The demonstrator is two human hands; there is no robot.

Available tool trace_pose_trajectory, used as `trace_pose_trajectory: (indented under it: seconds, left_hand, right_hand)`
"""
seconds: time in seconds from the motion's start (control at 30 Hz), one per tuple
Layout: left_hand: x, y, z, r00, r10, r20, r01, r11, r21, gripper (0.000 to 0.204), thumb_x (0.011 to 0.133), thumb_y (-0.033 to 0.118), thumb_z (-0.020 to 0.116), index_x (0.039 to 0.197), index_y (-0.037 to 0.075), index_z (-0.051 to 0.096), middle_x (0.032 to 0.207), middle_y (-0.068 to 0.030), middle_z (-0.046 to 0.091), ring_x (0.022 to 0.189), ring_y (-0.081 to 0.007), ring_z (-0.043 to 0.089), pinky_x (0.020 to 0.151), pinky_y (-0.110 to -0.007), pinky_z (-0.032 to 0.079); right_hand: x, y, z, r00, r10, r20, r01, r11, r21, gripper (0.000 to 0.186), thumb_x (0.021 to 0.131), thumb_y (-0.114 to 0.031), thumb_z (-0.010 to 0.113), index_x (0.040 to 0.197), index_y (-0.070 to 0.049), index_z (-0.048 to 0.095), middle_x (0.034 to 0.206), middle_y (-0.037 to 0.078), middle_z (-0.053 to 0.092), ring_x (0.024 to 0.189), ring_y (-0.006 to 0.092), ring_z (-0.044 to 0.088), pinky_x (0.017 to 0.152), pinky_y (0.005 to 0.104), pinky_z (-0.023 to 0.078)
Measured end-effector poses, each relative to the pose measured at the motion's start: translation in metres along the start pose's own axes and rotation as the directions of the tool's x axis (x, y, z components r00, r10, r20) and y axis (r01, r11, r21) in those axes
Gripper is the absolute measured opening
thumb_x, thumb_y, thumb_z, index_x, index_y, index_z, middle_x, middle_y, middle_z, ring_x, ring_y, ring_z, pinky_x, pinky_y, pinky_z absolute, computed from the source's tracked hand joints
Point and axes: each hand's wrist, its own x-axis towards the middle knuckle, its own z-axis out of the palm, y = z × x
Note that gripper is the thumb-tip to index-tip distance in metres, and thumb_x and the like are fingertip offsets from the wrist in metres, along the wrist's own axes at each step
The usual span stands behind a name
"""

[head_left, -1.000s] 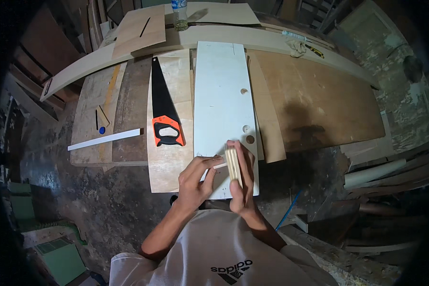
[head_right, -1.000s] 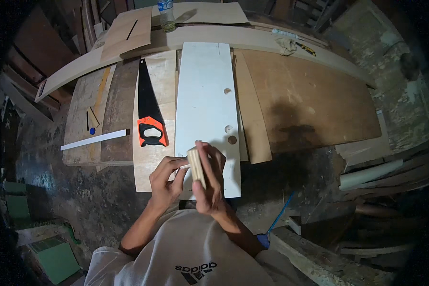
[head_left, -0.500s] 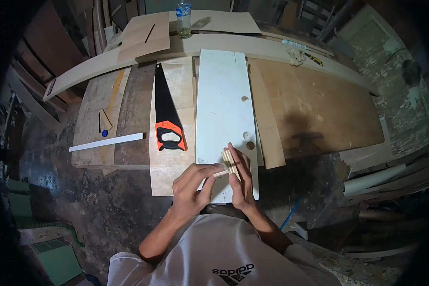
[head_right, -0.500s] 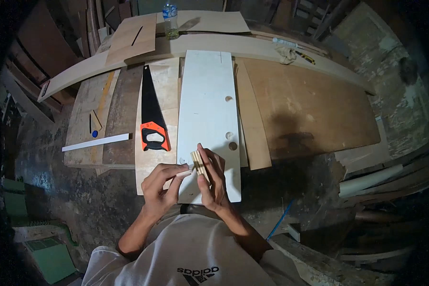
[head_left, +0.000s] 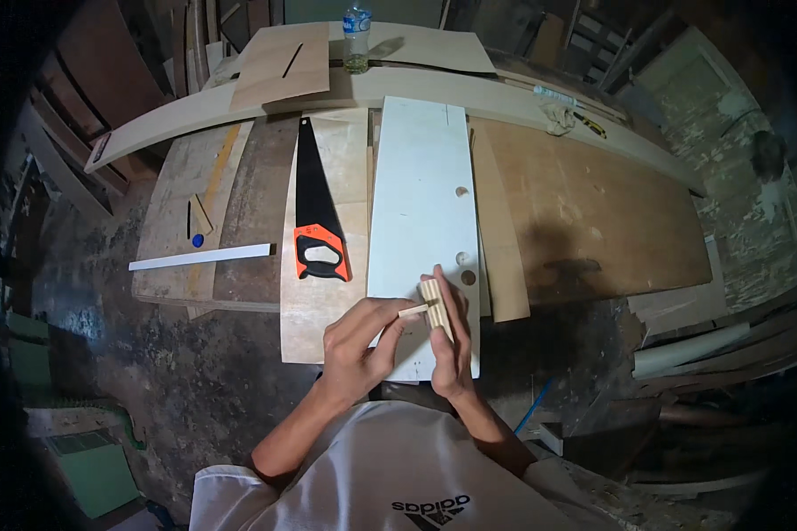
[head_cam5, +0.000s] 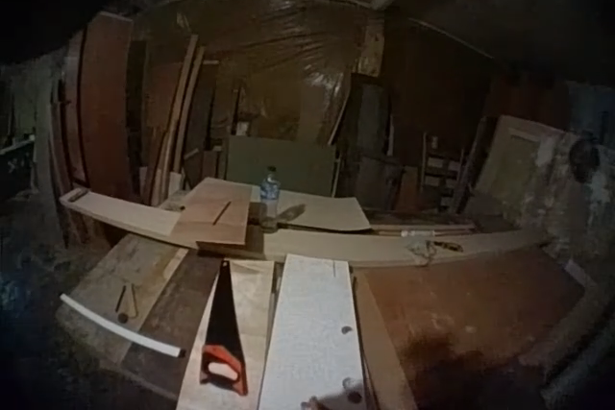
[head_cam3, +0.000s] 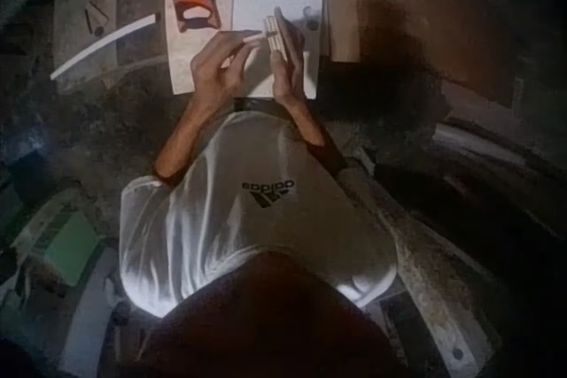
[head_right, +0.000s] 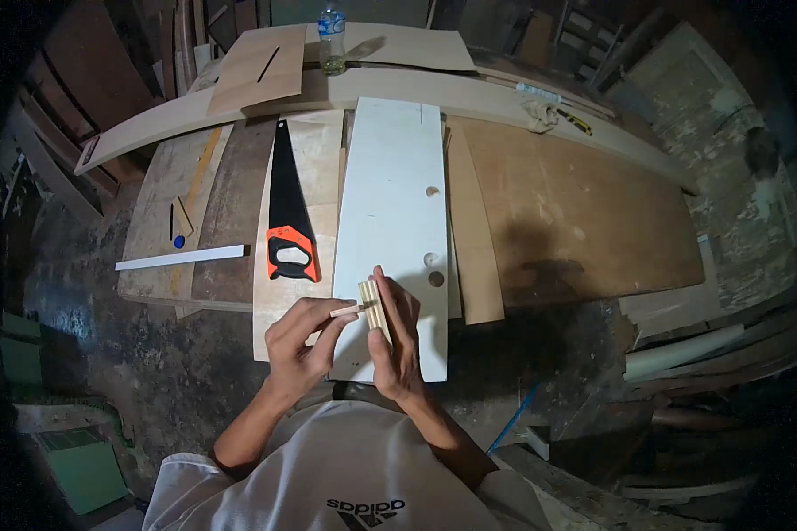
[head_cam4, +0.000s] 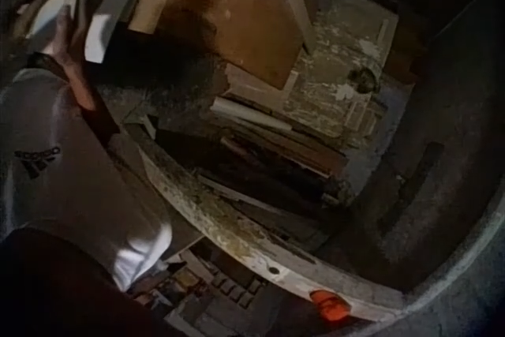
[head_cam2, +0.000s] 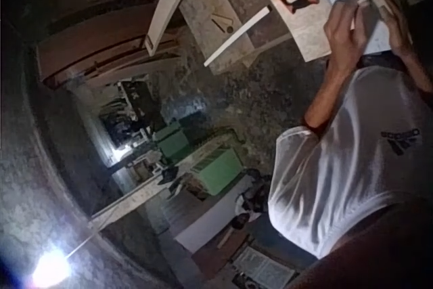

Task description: Sawing a small piece of wood with a handsaw and then sanding the cut edge with sandpaper.

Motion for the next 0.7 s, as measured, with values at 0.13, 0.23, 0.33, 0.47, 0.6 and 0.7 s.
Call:
trace_pose_trajectory:
  seconds: [0.13,0.23,0.33,0.47,0.6,0.7]
  left_hand:
    - [-0.003,-0.007,0.002,0.993,-0.118,-0.014,0.117,0.992,-0.038,0.019,0.085,-0.007,0.073,0.103,-0.001,0.075,0.095,-0.0134,0.074,0.082,-0.0236,0.073,0.071,-0.033,0.057]
    - [0.004,0.004,-0.003,0.993,-0.120,0.000,0.119,0.991,-0.052,0.019,0.086,-0.006,0.073,0.104,0.000,0.075,0.096,-0.0131,0.074,0.082,-0.0229,0.072,0.071,-0.033,0.057]
    - [0.010,0.002,-0.004,0.997,-0.074,-0.024,0.073,0.997,-0.039,0.020,0.085,-0.007,0.072,0.103,0.000,0.075,0.095,-0.0128,0.074,0.081,-0.0233,0.072,0.070,-0.033,0.057]
    - [0.004,0.000,-0.008,0.998,-0.065,0.008,0.065,0.998,-0.002,0.022,0.085,-0.007,0.075,0.106,-0.001,0.076,0.096,-0.0120,0.074,0.081,-0.0180,0.072,0.070,-0.027,0.057]
    - [0.005,0.001,-0.004,0.997,-0.079,-0.001,0.079,0.996,-0.039,0.025,0.085,-0.007,0.075,0.109,-0.002,0.075,0.103,-0.0139,0.076,0.089,-0.0215,0.073,0.077,-0.030,0.058]
    - [0.004,-0.004,0.003,1.000,-0.005,-0.029,0.003,0.998,-0.066,0.031,0.085,-0.008,0.074,0.116,-0.003,0.074,0.112,-0.0168,0.075,0.098,-0.0245,0.074,0.084,-0.032,0.058]
  right_hand:
    - [0.011,-0.030,0.003,0.990,-0.143,-0.006,0.143,0.989,0.040,0.070,0.103,-0.040,0.041,0.154,0.006,0.036,0.151,0.024,0.046,0.133,0.0371,0.042,0.115,0.0470,0.028]
    - [0.011,-0.015,0.002,0.993,-0.120,-0.009,0.119,0.993,-0.007,0.070,0.102,-0.039,0.041,0.154,0.008,0.036,0.150,0.024,0.048,0.134,0.0372,0.042,0.115,0.0471,0.028]
    - [0.012,-0.010,0.003,0.998,0.065,0.028,-0.064,0.997,-0.035,0.071,0.101,-0.039,0.040,0.153,0.010,0.037,0.150,0.025,0.048,0.135,0.0372,0.042,0.114,0.0477,0.029]
    - [0.018,-0.030,0.006,0.976,-0.217,-0.027,0.215,0.975,-0.052,0.069,0.103,-0.041,0.039,0.156,0.004,0.036,0.150,0.023,0.046,0.133,0.0373,0.042,0.115,0.0463,0.028]
    - [0.005,0.007,0.008,0.996,0.075,0.041,-0.075,0.997,-0.003,0.074,0.103,-0.044,0.036,0.157,0.007,0.032,0.151,0.024,0.045,0.136,0.0374,0.039,0.116,0.0480,0.026]
    - [0.004,0.004,0.024,0.988,0.034,-0.153,-0.023,0.997,0.075,0.075,0.103,-0.043,0.034,0.159,0.006,0.026,0.151,0.026,0.045,0.136,0.0379,0.039,0.117,0.0485,0.023]
